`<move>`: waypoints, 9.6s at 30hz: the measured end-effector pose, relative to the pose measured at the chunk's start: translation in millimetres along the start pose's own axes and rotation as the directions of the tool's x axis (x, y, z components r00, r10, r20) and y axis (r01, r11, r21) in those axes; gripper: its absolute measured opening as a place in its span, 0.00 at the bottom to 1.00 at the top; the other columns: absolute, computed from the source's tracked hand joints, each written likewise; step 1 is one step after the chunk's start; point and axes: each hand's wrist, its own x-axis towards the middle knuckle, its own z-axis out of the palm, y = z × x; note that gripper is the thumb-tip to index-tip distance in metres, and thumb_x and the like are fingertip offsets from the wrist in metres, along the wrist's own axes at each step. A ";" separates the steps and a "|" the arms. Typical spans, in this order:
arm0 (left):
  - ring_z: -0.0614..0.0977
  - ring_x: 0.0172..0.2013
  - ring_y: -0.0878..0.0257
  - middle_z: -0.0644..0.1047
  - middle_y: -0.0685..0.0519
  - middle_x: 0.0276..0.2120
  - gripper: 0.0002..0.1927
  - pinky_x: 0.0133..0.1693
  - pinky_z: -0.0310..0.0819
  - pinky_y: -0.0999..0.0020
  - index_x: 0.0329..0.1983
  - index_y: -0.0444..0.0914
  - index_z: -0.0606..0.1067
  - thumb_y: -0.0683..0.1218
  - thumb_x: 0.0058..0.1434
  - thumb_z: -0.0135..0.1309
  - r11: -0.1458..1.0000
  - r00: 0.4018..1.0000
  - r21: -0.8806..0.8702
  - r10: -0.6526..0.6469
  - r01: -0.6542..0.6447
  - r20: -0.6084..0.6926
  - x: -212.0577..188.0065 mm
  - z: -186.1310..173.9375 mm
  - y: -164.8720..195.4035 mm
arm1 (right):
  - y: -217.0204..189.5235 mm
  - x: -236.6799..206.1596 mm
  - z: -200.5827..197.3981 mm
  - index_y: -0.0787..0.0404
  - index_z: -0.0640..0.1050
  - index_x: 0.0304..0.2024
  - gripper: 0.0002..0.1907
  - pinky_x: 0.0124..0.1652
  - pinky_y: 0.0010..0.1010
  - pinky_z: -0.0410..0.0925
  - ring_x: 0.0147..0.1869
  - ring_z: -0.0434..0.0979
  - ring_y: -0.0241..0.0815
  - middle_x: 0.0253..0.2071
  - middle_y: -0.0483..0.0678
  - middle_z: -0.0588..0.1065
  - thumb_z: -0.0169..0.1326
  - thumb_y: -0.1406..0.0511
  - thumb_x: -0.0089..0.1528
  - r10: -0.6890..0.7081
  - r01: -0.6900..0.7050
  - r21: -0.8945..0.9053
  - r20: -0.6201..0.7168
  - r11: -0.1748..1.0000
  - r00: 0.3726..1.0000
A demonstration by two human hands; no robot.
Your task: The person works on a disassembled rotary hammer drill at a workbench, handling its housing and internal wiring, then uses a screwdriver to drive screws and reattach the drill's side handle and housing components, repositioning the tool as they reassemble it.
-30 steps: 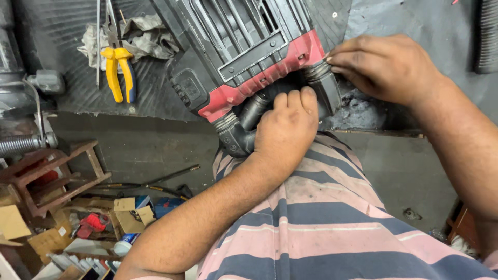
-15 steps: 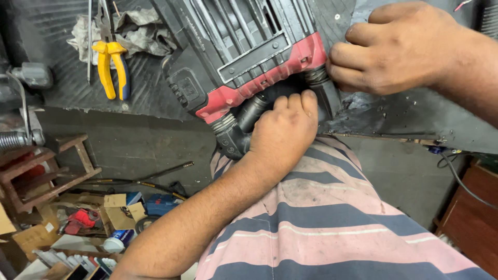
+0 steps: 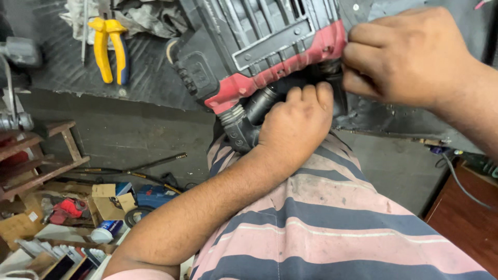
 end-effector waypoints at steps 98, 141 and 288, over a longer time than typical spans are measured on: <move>0.79 0.34 0.68 0.80 0.62 0.30 0.30 0.64 0.47 0.49 0.45 0.47 0.83 0.72 0.56 0.52 0.959 0.909 -0.023 0.261 -0.283 -0.325 -30.9 -13.9 -82.7 | 236.4 -94.0 -46.5 0.62 0.78 0.43 0.28 0.54 0.46 0.62 0.54 0.76 0.56 0.46 0.55 0.77 0.67 0.48 0.55 0.774 -0.782 0.064 -0.215 0.620 0.596; 0.77 0.51 0.55 0.77 0.51 0.50 0.30 0.58 0.66 0.55 0.60 0.37 0.73 0.51 0.56 0.66 0.932 0.991 -0.338 0.118 -0.131 -0.060 -13.3 -89.2 -38.4 | -68.6 -62.5 -42.0 0.59 0.80 0.46 0.12 0.34 0.31 0.69 0.32 0.76 0.44 0.33 0.49 0.75 0.57 0.62 0.62 0.778 -0.637 0.711 0.206 0.298 0.593; 0.83 0.30 0.43 0.75 0.44 0.35 0.25 0.31 0.77 0.48 0.43 0.38 0.69 0.50 0.47 0.66 0.929 0.836 -0.215 -0.150 0.302 0.528 37.5 -28.5 5.5 | -26.3 -59.0 13.8 0.55 0.75 0.57 0.33 0.33 0.41 0.71 0.33 0.79 0.50 0.32 0.48 0.75 0.66 0.53 0.52 0.685 -0.629 0.770 0.400 0.109 0.608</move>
